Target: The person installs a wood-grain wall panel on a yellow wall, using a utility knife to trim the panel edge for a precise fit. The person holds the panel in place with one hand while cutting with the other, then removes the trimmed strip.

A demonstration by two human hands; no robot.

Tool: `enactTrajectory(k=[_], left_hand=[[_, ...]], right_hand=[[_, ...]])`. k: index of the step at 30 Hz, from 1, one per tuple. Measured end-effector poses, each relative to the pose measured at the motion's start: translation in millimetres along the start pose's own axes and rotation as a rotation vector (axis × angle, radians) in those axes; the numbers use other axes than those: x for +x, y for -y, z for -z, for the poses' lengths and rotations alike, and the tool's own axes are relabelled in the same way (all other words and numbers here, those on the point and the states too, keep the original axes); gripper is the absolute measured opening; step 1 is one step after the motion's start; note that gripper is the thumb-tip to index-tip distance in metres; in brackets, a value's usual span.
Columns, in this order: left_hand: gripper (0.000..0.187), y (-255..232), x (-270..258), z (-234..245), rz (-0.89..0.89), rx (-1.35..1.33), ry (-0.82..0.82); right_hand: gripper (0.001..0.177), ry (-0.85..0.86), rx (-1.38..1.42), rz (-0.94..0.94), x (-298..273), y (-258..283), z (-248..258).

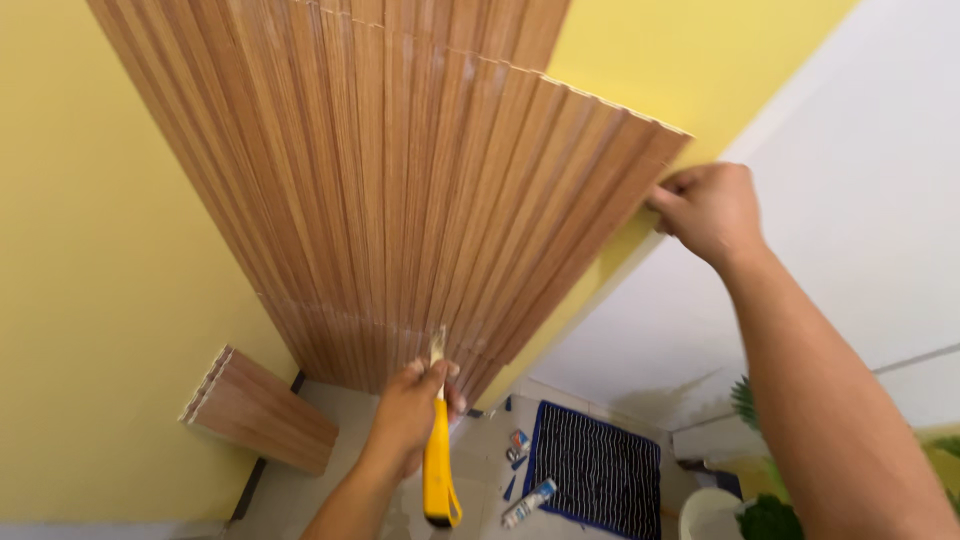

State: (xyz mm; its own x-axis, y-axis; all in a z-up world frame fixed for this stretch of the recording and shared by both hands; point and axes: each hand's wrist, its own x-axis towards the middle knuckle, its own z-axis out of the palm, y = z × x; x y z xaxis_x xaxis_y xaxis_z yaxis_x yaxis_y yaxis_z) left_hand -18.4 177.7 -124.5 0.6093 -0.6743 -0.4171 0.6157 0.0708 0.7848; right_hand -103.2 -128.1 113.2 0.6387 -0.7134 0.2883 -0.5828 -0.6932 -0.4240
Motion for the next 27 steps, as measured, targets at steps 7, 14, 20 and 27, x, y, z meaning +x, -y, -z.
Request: enactTrajectory(k=[7,14,20,27], left_hand=[[0.038,-56.2,-3.4,-28.1,-0.097,0.237,0.063],[0.032,-131.5,16.8,-88.8,-0.771,0.750,0.108],[0.036,-158.5,31.6,-127.7,-1.143,1.064,0.107],[0.050,-191.9,21.6,-163.7,-0.848,1.309,0.159]], right_hand=[[0.020,0.018,-0.002,0.011,10.2,-18.2,-0.2],[0.022,-0.032,-0.087,0.058,5.3,-15.9,-3.4],[0.027,-0.065,-0.040,0.021,3.0,-9.3,-6.6],[0.028,-0.030,-0.109,0.004,4.7,-10.2,-1.5]])
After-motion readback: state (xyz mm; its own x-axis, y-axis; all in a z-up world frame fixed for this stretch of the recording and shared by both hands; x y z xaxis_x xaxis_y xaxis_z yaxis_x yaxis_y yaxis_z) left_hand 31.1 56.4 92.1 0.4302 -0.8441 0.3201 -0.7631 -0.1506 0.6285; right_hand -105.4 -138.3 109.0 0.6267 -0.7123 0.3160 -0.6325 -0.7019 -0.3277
